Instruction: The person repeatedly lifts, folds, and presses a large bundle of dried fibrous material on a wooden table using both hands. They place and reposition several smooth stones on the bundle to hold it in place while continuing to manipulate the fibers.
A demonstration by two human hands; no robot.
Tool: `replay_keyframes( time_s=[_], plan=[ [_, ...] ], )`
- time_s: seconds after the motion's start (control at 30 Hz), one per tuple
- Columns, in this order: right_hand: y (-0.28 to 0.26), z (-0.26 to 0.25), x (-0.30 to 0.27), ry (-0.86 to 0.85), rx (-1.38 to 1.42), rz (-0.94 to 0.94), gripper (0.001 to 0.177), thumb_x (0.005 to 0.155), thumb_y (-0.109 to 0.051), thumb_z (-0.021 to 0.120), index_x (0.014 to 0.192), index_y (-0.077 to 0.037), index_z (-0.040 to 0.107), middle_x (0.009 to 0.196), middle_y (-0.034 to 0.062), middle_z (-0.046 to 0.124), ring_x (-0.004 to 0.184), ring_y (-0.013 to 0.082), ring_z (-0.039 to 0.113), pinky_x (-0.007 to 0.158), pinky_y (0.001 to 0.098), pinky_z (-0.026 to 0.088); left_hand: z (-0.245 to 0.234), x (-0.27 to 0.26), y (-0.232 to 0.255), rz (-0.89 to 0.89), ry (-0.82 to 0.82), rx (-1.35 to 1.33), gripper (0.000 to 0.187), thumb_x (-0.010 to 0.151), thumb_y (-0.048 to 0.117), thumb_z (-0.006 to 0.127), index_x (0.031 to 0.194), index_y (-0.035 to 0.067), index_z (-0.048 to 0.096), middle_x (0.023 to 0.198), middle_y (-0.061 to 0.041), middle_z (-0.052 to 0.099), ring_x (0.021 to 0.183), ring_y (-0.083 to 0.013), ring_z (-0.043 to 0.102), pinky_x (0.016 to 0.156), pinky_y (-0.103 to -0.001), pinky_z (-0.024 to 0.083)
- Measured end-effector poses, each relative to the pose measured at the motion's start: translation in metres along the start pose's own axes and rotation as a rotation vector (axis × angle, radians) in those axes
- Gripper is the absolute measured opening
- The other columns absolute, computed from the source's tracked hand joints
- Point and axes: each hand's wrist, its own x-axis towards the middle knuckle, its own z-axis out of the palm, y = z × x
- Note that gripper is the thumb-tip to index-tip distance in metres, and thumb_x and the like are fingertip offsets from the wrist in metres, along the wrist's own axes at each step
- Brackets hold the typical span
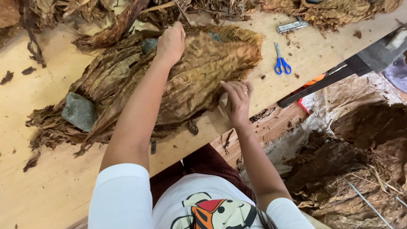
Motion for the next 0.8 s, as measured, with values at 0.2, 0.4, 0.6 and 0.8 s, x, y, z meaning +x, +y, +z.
replay_keyframes(
  time_s=[0.2,0.4,0.6,0.8],
  plan=[
    [0.010,0.004,-0.012,-0.118,0.032,0.053,0.057,0.074,0.004,0.060,0.128,-0.015,0.056,0.128,0.0082,0.049,0.112,0.0228,0.044,0.091,0.0366,0.033,0.001,0.003,-0.003,-0.171,-0.100,0.006,0.019,0.096,0.024,0.059,0.107,0.008,0.060,0.079,-0.006,0.063,0.064,-0.0225,0.057,0.056,-0.040,0.043],
    [0.005,0.012,0.010,-0.127,0.062,-0.021,0.036,0.082,-0.010,0.081,0.114,-0.012,0.066,0.121,0.0077,0.060,0.115,0.0304,0.048,0.097,0.0445,0.037,0.001,-0.003,0.010,-0.170,-0.208,0.088,0.012,0.097,0.016,0.058,0.089,0.009,0.064,0.080,-0.006,0.068,0.073,-0.0256,0.063,0.067,-0.045,0.049],
    [0.013,0.005,0.006,-0.033,0.098,-0.140,0.022,0.090,-0.007,0.070,0.112,-0.007,0.066,0.107,0.0082,0.071,0.101,0.0237,0.062,0.104,0.0421,0.032,-0.013,0.001,0.008,-0.078,0.009,0.046,0.010,0.095,0.012,0.059,0.088,0.010,0.066,0.061,-0.005,0.063,0.058,-0.0282,0.059,0.088,-0.057,0.040],
    [-0.007,-0.038,0.002,-0.099,0.050,-0.192,0.013,0.082,-0.004,0.081,0.092,-0.008,0.074,0.097,0.0037,0.074,0.084,0.0147,0.063,0.088,0.0359,0.027,0.012,0.040,-0.036,0.024,0.459,-0.121,0.009,0.077,0.032,0.073,0.072,0.024,0.074,0.076,0.009,0.072,0.076,-0.0195,0.066,0.058,-0.042,0.042]
  ],
)
